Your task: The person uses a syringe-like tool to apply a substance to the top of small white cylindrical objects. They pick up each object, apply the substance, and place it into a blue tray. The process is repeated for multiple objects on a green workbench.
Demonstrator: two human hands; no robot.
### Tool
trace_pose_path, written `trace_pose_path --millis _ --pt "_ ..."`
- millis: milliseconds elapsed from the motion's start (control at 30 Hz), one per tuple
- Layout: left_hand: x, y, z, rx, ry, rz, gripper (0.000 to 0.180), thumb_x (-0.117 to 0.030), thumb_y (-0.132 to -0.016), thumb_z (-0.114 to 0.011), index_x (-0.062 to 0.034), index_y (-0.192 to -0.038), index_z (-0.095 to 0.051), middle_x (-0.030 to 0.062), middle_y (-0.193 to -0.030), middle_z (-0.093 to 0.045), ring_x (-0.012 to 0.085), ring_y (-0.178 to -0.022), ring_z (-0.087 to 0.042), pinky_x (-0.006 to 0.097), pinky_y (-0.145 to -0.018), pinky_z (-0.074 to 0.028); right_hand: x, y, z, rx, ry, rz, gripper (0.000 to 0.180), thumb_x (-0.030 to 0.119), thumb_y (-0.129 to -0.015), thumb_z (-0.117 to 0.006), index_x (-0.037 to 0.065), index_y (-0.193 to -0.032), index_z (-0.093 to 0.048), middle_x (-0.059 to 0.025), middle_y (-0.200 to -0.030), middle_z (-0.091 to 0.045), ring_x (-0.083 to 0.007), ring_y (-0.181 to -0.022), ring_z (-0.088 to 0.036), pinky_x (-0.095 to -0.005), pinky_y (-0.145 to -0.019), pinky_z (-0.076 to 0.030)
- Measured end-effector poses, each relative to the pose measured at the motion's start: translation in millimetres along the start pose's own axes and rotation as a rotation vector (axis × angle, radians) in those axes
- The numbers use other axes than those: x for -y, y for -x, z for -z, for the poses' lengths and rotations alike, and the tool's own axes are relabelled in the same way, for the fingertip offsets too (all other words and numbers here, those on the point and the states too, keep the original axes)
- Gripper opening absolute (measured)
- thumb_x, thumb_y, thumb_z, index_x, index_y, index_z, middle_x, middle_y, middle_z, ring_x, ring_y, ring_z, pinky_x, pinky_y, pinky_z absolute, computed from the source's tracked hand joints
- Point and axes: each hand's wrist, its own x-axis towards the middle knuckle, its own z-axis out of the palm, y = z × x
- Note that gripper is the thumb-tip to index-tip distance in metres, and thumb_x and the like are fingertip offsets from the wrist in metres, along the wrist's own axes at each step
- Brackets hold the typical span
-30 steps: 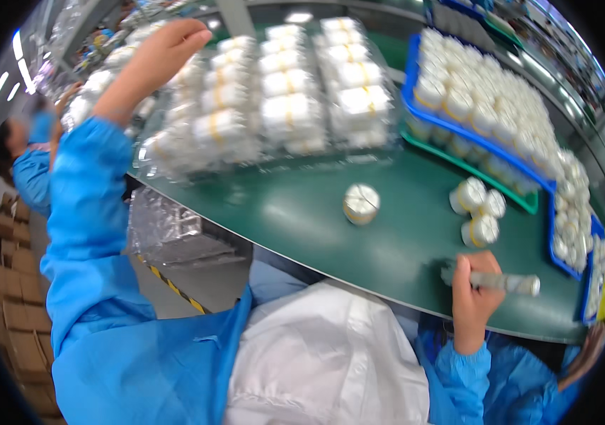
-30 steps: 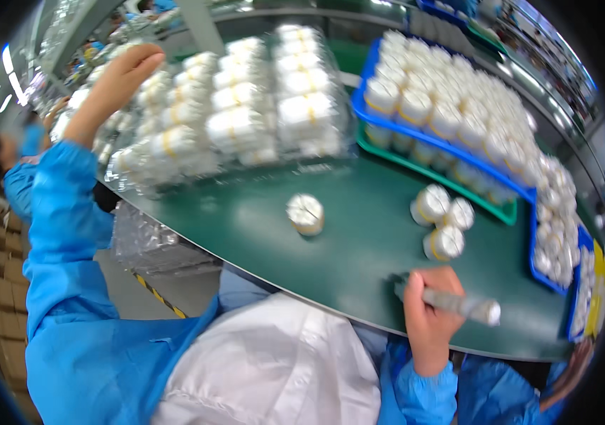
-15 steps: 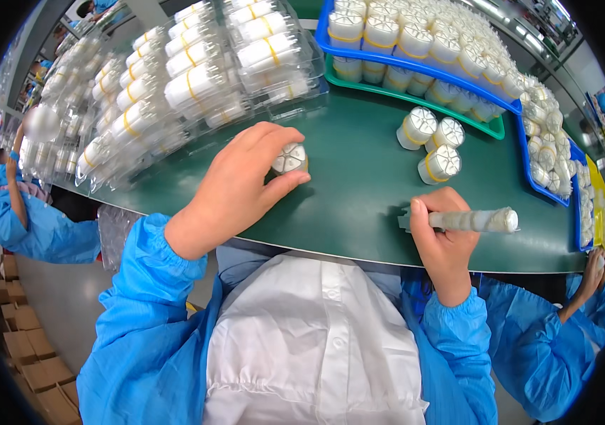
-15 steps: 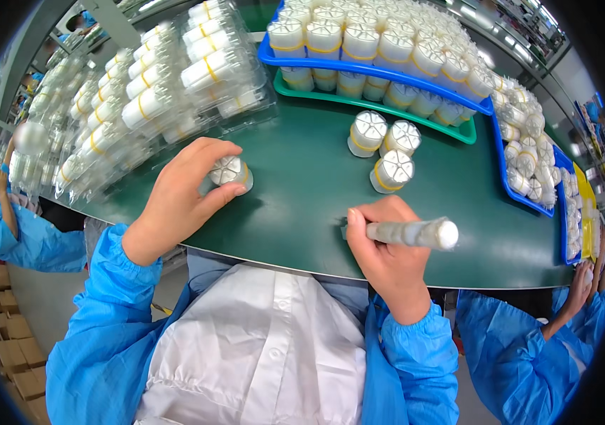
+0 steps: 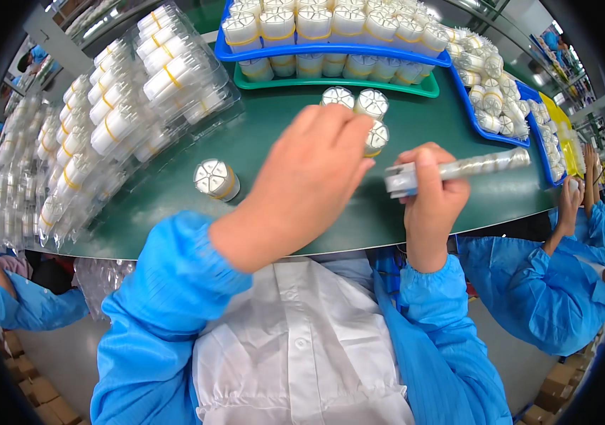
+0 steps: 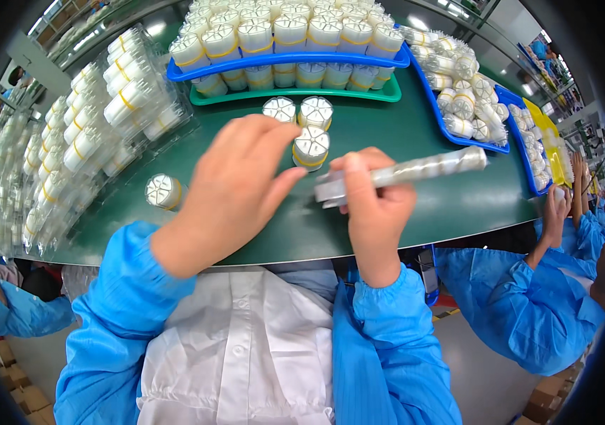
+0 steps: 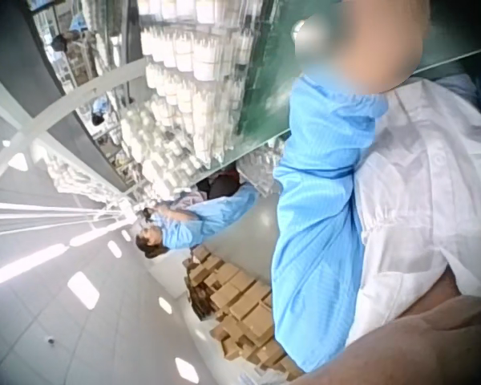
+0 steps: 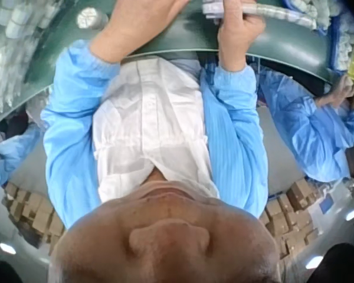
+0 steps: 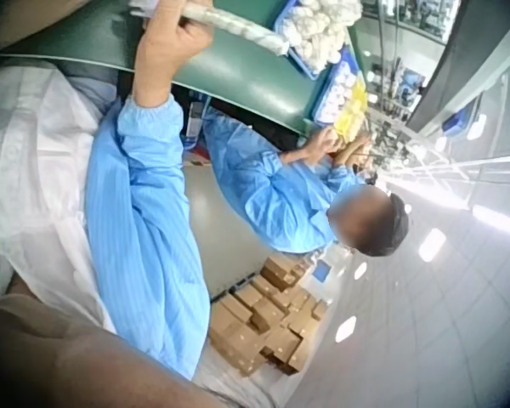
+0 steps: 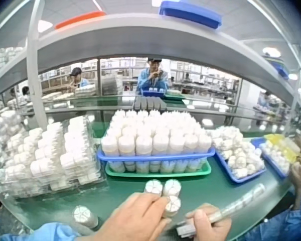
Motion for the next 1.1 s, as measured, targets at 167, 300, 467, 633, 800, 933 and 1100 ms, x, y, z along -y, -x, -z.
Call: trace_pose_path --millis 167,300,467,633,800,933,1100 --pt "4 -11 -34 0.008 -0.087 0.030 0.049 -0.010 -0.078 -0.080 -0.0033 -0.122 -0.060 0.0156 -0.111 -0.056 0.0353 -0.100 -0.061 0.040 -0.084 -0.053 -1 -10 0 -0.074 -0.101 -0.135 0.020 0.015 -0.099 -0.066 -0.002 -0.088 -0.070 -0.0033 -0.078 -0.063 -0.0061 -0.056 -0.051 -0.0222 -0.047 -0.038" --pt "2 2 -22 -0.006 0.096 0.121 0.049 -0.007 -0.075 -0.082 -0.0056 -0.119 -0.060 0.0137 -0.113 -0.054 0.0302 -0.095 -0.062 0.039 -0.076 -0.055 6 -11 1 0.022 -0.002 -0.020 0.017 0.012 -0.099 -0.066 -0.001 -0.089 -0.070 -0.0025 -0.075 -0.062 -0.0058 -0.059 -0.053 -0.0226 -0.050 -0.040" --pt "0 40 13 0.038 0.118 0.303 0.048 -0.005 -0.071 -0.084 -0.0048 -0.111 -0.058 0.0081 -0.101 -0.058 0.0206 -0.089 -0.060 0.033 -0.074 -0.053 17 -18 -12 0.169 0.101 0.022 0.012 0.008 -0.095 -0.070 -0.001 -0.088 -0.070 -0.0014 -0.075 -0.063 -0.0052 -0.063 -0.056 -0.0224 -0.054 -0.043" --pt "11 55 8 -0.031 0.177 0.304 0.050 -0.007 -0.070 -0.087 -0.0038 -0.111 -0.058 0.0083 -0.099 -0.058 0.0208 -0.085 -0.059 0.033 -0.075 -0.052 3 -18 -43 0.294 0.136 0.104 0.012 0.010 -0.091 -0.075 0.000 -0.084 -0.071 -0.0018 -0.073 -0.065 -0.0054 -0.061 -0.057 -0.0230 -0.052 -0.043" --pt "15 58 -1 -0.067 0.188 0.245 0.055 -0.009 -0.071 -0.088 -0.0029 -0.115 -0.056 0.0104 -0.101 -0.058 0.0239 -0.087 -0.060 0.035 -0.075 -0.052 -7 -21 -46 0.295 0.290 0.211 0.013 0.011 -0.087 -0.078 0.001 -0.082 -0.071 -0.0014 -0.069 -0.064 -0.0064 -0.056 -0.054 -0.0244 -0.050 -0.041" --pt "15 57 -3 -0.083 0.163 0.189 0.056 -0.009 -0.071 -0.087 -0.0012 -0.117 -0.056 0.0132 -0.102 -0.058 0.0289 -0.088 -0.060 0.038 -0.074 -0.051 -6 -20 -45 0.307 0.345 0.201 0.013 0.009 -0.087 -0.077 0.001 -0.080 -0.070 -0.0021 -0.070 -0.064 -0.0075 -0.057 -0.055 -0.0252 -0.051 -0.041" --pt "9 54 -3 -0.071 0.111 0.198 0.054 -0.007 -0.073 -0.085 -0.0005 -0.118 -0.056 0.0149 -0.104 -0.059 0.0321 -0.090 -0.060 0.040 -0.074 -0.051 -4 -17 -43 0.333 0.319 0.215 0.012 0.008 -0.089 -0.075 0.001 -0.080 -0.069 -0.0021 -0.069 -0.063 -0.0082 -0.058 -0.055 -0.0255 -0.052 -0.041"
